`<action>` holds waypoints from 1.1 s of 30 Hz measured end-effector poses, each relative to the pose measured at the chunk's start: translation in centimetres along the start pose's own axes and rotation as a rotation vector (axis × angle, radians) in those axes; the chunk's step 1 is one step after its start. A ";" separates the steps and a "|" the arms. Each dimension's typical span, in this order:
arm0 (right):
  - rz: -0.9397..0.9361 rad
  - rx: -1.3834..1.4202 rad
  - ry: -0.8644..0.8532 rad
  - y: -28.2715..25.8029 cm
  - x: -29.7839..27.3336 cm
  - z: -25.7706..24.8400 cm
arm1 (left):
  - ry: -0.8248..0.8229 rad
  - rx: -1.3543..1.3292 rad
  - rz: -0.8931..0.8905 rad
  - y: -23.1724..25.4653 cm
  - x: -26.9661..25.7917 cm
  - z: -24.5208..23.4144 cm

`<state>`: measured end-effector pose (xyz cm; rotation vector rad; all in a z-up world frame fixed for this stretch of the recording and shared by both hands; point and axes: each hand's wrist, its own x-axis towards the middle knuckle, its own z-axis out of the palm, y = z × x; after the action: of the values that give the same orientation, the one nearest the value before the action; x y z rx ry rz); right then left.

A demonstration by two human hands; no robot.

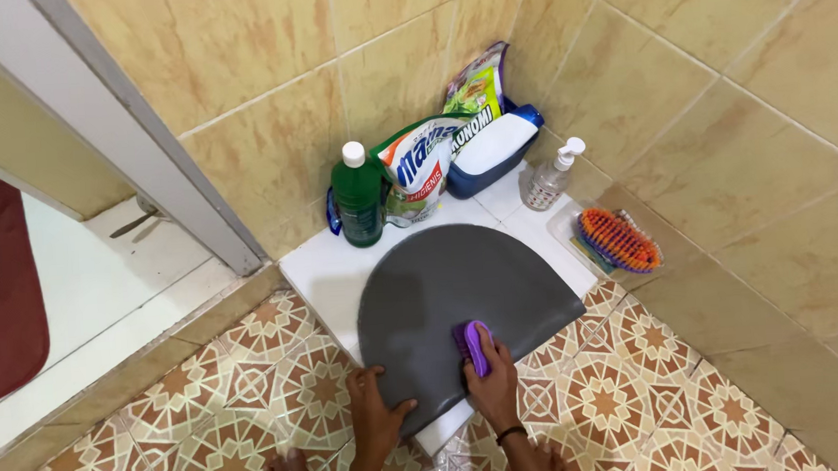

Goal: The person cleans a gray semi-circular mat by hand using a small purple brush, rubbing the surface repeatedly in circular and linear motions.

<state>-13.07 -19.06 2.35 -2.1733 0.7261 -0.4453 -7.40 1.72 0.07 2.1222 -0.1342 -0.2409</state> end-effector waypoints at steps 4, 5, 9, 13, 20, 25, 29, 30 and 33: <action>0.043 0.004 -0.012 -1.3 -0.1 -0.7 | 0.025 0.004 0.009 1.1 -0.1 -0.3; 0.060 -0.001 -0.024 -1.4 -0.1 -0.8 | 0.023 -0.013 -0.005 1.2 0.1 -0.2; 0.029 -0.004 0.005 -1.2 -0.2 -0.5 | -0.009 -0.030 -0.097 1.2 0.2 -0.2; 0.001 -0.009 0.020 -0.9 -0.3 -0.4 | -0.016 -0.012 -0.111 1.1 0.5 -0.2; -0.092 -0.167 0.033 -0.9 -1.5 0.7 | 0.080 -0.005 0.025 0.3 -0.6 0.6; -0.306 -0.268 -0.046 -2.0 -4.1 2.0 | 0.127 0.053 0.125 -1.2 -1.5 1.4; -0.428 -0.245 -0.122 -0.1 -6.1 1.4 | 0.034 0.021 0.212 -2.1 -1.5 0.5; -0.464 -0.256 -0.128 1.2 -6.4 1.8 | -0.044 -0.020 0.159 -2.1 -1.2 -0.1; -0.294 -0.413 -0.120 7.5 -2.0 0.9 | -0.211 -0.165 0.146 -1.3 -1.0 -1.3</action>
<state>-16.76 -21.27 -4.19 -2.6877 0.4608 -0.3286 -8.03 3.70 -0.28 1.9100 -0.3784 -0.3758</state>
